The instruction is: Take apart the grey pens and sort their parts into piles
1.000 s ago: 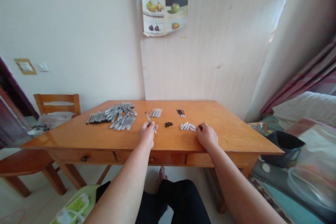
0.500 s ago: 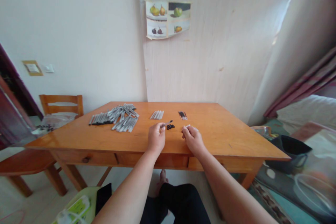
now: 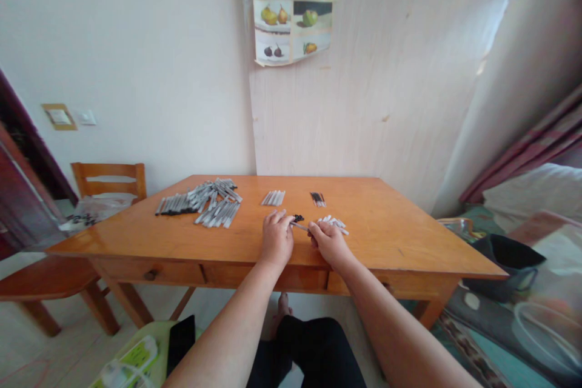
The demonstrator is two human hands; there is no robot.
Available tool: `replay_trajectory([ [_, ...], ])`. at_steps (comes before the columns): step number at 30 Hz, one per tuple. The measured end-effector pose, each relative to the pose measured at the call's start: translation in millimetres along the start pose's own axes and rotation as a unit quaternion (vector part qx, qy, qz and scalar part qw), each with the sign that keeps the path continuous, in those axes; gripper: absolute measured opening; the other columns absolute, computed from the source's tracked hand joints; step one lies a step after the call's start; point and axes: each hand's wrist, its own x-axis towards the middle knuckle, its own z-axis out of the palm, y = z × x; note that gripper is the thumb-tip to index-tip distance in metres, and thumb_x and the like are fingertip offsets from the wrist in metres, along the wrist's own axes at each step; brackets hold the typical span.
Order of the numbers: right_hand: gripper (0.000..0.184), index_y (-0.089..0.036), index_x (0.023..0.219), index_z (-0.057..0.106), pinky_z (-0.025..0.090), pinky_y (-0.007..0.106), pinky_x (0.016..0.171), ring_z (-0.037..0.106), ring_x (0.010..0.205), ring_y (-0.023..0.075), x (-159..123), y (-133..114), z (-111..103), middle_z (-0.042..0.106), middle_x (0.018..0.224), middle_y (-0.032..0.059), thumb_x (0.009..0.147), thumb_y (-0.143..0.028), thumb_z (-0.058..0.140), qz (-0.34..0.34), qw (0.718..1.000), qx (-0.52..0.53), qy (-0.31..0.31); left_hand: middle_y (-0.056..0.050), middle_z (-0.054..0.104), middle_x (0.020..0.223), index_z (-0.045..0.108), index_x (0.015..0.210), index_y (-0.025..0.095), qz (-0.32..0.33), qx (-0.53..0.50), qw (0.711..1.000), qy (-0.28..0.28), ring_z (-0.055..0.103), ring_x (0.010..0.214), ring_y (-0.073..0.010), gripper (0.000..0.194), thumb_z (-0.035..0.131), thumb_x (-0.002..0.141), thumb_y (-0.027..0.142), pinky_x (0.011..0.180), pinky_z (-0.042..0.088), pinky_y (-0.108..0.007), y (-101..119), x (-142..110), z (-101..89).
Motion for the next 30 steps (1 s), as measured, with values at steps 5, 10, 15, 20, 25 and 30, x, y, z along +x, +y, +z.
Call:
replay_trajectory([
  [5, 0.043, -0.02, 0.062, 0.054, 0.036, 0.027, 0.054, 0.047, 0.052, 0.0141, 1.6, 0.2, 2.5, 0.054, 0.051, 0.0004, 0.088, -0.053, 0.045, -0.004, 0.999, -0.02, 0.05, -0.017, 0.049, 0.136, 0.053, 0.13, 0.018, -0.075, -0.098, 0.986, 0.117, 0.04, 0.132, -0.0311, 0.055, 0.064, 0.077, 0.013, 0.111, 0.031, -0.051, 2.0, 1.4, -0.8],
  [10, 0.042, -0.02, 0.067, 0.056, 0.036, 0.027, 0.053, 0.047, 0.052, 0.0139, 1.5, 3.0, 13.0, 0.056, 0.054, 0.0003, 0.089, -0.055, 0.046, -0.009, 0.999, 0.02, 0.028, -0.013, 0.067, 0.101, 0.061, 0.109, 0.017, -0.256, -0.376, 0.889, 0.051, 0.064, 0.091, -0.0226, 0.038, 0.069, 0.08, 0.04, 0.085, 0.049, -0.038, 2.9, 3.6, 0.1],
  [15, 0.044, -0.019, 0.07, 0.057, 0.036, 0.026, 0.051, 0.047, 0.05, 0.0128, 0.2, 4.4, 19.0, 0.056, 0.055, -0.0002, 0.089, -0.057, 0.048, 0.004, 0.997, 0.07, -0.012, -0.007, 0.07, 0.082, 0.063, 0.09, 0.016, -0.37, -0.542, 0.754, -0.023, 0.063, 0.068, -0.0137, 0.038, 0.074, 0.073, 0.048, 0.064, 0.045, -0.025, 4.3, 5.2, -0.2],
  [20, 0.05, -0.017, 0.072, 0.058, 0.036, 0.025, 0.047, 0.049, 0.045, 0.012, -0.3, -0.6, 17.0, 0.06, 0.055, 0.0019, 0.087, -0.063, 0.046, 0.053, 0.99, 0.126, -0.032, -0.006, 0.071, 0.081, 0.062, 0.09, 0.016, -0.389, -0.593, 0.705, 0.0, 0.065, 0.071, -0.0128, 0.035, 0.078, 0.07, 0.042, 0.068, 0.045, -0.024, 4.8, 6.5, -4.7],
  [25, 0.05, -0.018, 0.071, 0.056, 0.036, 0.023, 0.045, 0.047, 0.043, 0.011, -2.7, -4.3, 18.0, 0.057, 0.051, 0.0003, 0.087, -0.064, 0.044, 0.051, 0.992, 0.098, -0.067, -0.006, 0.072, 0.081, 0.062, 0.089, 0.016, -0.387, -0.594, 0.705, -0.001, 0.065, 0.072, -0.0129, 0.035, 0.078, 0.07, 0.041, 0.071, 0.045, -0.025, 5.3, 5.4, -5.7],
  [30, 0.046, -0.019, 0.075, 0.055, 0.035, 0.023, 0.047, 0.046, 0.047, 0.0111, -4.0, -1.6, 17.4, 0.054, 0.052, -0.0022, 0.089, -0.061, 0.043, 0.022, 0.995, 0.05, -0.079, -0.006, 0.071, 0.079, 0.061, 0.084, 0.017, -0.379, -0.586, 0.716, -0.009, 0.064, 0.072, -0.013, 0.035, 0.078, 0.069, 0.043, 0.071, 0.045, -0.026, 4.9, 4.9, -4.0],
])
